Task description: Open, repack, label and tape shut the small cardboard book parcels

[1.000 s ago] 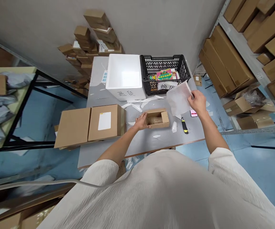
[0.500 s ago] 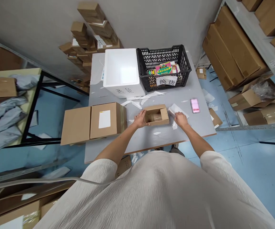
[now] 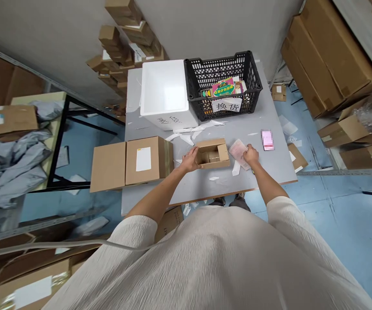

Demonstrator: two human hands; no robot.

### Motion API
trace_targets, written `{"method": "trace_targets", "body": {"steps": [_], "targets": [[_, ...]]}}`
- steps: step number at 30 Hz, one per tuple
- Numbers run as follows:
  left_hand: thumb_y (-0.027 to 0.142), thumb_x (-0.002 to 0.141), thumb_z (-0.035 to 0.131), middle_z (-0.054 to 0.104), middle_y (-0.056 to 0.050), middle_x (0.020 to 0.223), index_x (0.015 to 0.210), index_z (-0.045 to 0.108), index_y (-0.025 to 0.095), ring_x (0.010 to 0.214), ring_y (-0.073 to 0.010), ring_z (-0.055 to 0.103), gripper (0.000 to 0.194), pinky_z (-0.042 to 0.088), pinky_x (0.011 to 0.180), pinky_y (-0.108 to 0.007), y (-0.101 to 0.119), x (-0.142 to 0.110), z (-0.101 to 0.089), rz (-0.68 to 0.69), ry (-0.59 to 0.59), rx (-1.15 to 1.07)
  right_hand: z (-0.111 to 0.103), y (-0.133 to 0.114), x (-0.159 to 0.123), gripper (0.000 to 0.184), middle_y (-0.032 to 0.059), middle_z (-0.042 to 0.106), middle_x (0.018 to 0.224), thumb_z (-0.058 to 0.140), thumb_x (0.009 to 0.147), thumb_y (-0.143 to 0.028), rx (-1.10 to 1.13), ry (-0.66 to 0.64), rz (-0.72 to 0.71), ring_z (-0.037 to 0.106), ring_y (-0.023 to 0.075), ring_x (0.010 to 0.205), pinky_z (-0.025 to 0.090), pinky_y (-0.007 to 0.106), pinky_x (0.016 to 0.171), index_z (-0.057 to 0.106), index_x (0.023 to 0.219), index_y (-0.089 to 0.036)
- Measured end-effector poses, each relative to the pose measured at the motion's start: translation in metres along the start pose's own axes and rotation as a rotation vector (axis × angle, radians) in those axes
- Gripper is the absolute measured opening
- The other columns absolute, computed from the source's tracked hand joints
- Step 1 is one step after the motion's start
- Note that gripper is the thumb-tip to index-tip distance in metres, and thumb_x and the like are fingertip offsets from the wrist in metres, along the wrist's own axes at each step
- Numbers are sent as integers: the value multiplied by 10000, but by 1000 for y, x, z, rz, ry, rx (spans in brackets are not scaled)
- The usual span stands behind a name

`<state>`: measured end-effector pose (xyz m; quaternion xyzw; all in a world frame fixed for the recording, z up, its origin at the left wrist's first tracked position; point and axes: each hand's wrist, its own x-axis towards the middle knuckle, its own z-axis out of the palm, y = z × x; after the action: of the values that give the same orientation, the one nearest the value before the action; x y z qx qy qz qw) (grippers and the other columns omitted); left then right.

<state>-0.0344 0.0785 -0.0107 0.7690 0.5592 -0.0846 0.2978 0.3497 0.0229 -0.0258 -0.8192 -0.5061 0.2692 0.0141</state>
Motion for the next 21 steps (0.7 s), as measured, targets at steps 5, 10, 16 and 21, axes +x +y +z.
{"method": "trace_targets", "body": {"steps": [5,10,16,21], "targets": [[511,767,962,156,-176,1921,1847,91,346,1635,-514,425,1397,404,1264,-614,2,-4,-2,-2,-11,26,4,5,5,575,230,682,1529,578,986,-236,-17,-64,-9,640,359,1388,501,468,1168,590,1551,-130],[495,761,944,116,-180,1929,1849,36,355,1643,-528,406,1424,395,1267,-647,3,-4,1,8,-5,2,7,-21,0,653,233,556,1702,574,993,-264,187,-49,-133,565,338,1529,435,461,1288,563,1625,-98],[452,738,944,95,-174,1931,1846,136,342,1652,-521,403,1376,399,1286,-645,3,-9,6,14,43,-106,8,-65,-15,693,189,646,1640,613,1011,-425,447,-229,-166,663,319,1452,477,440,1252,568,1655,-170],[626,774,913,132,-229,1915,1840,130,278,1705,-489,342,1367,398,1314,-617,-3,-19,17,-145,176,-277,5,-73,-28,684,196,676,1604,641,980,-400,420,-278,-137,668,333,1443,497,435,1226,598,1620,-161]]}}
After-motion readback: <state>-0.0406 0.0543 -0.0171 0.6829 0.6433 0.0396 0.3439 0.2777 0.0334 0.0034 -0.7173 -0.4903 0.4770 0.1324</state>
